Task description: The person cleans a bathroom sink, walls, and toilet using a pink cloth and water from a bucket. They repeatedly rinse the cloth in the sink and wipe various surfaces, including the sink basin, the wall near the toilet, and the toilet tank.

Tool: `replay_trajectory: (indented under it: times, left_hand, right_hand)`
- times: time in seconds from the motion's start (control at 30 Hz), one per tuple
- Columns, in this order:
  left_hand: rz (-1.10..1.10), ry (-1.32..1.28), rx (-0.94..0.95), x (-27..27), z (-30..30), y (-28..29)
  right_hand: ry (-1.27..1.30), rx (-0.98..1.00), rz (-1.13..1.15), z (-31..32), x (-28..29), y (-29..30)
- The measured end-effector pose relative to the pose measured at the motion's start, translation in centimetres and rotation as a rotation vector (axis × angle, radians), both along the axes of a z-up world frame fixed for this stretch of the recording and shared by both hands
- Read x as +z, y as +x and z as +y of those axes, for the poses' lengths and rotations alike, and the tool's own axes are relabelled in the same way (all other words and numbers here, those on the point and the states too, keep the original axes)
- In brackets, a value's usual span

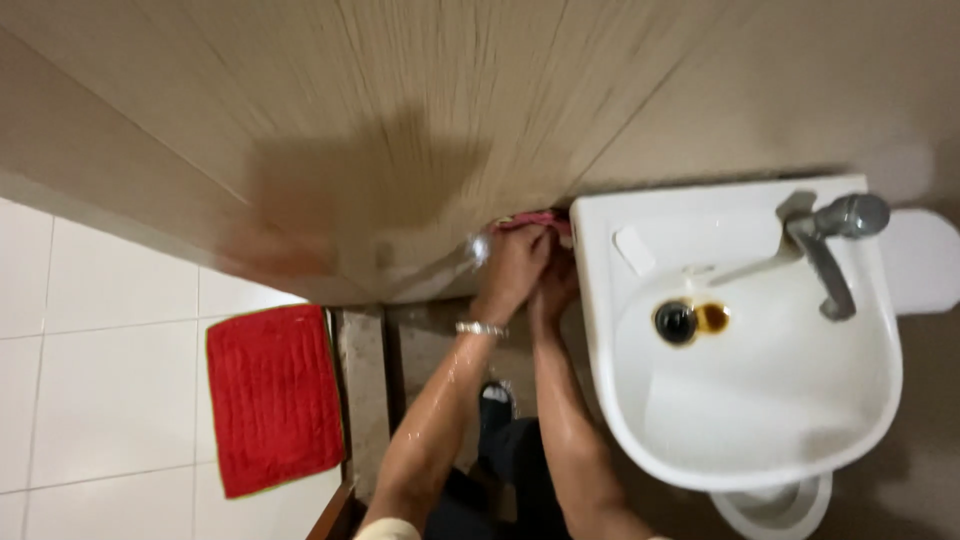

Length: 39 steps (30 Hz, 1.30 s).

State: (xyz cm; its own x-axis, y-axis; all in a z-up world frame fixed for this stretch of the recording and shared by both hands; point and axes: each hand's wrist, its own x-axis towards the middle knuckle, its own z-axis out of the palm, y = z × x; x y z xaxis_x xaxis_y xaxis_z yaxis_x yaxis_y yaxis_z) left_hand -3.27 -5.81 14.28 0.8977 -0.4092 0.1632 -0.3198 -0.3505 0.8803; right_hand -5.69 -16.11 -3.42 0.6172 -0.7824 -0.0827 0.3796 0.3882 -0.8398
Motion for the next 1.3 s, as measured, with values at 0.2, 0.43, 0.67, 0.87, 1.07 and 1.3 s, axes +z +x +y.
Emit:
replay_trajectory:
  times: [0.2,0.43,0.67,0.87,1.07,1.3]
  left_hand:
    - [0.178,-0.302,0.065,-6.4,-1.2,0.8]
    - [0.265,-0.295,0.152,-5.8,-0.1,-0.3]
    - [0.304,-0.343,0.298,8.2,4.1,-2.2]
    - [0.434,-0.643,0.536,7.9,4.3,-4.1]
    - [0.444,-0.853,0.613,10.9,3.8,-10.4]
    - [0.639,-1.008,0.499,20.9,2.5,-18.0]
  right_hand:
    - [-0.212,-0.030,-0.022,1.2,0.3,3.4]
    - [-0.535,-0.112,-0.083,3.7,5.4,2.0]
    - [-0.832,-0.199,-0.094,7.5,7.7,2.6]
    - [-1.303,-0.014,-0.160,6.7,16.4,-2.9]
    - [-1.262,0.246,0.035,7.3,21.9,-14.1]
    - [0.091,0.579,-0.148,-4.8,31.1,-25.7]
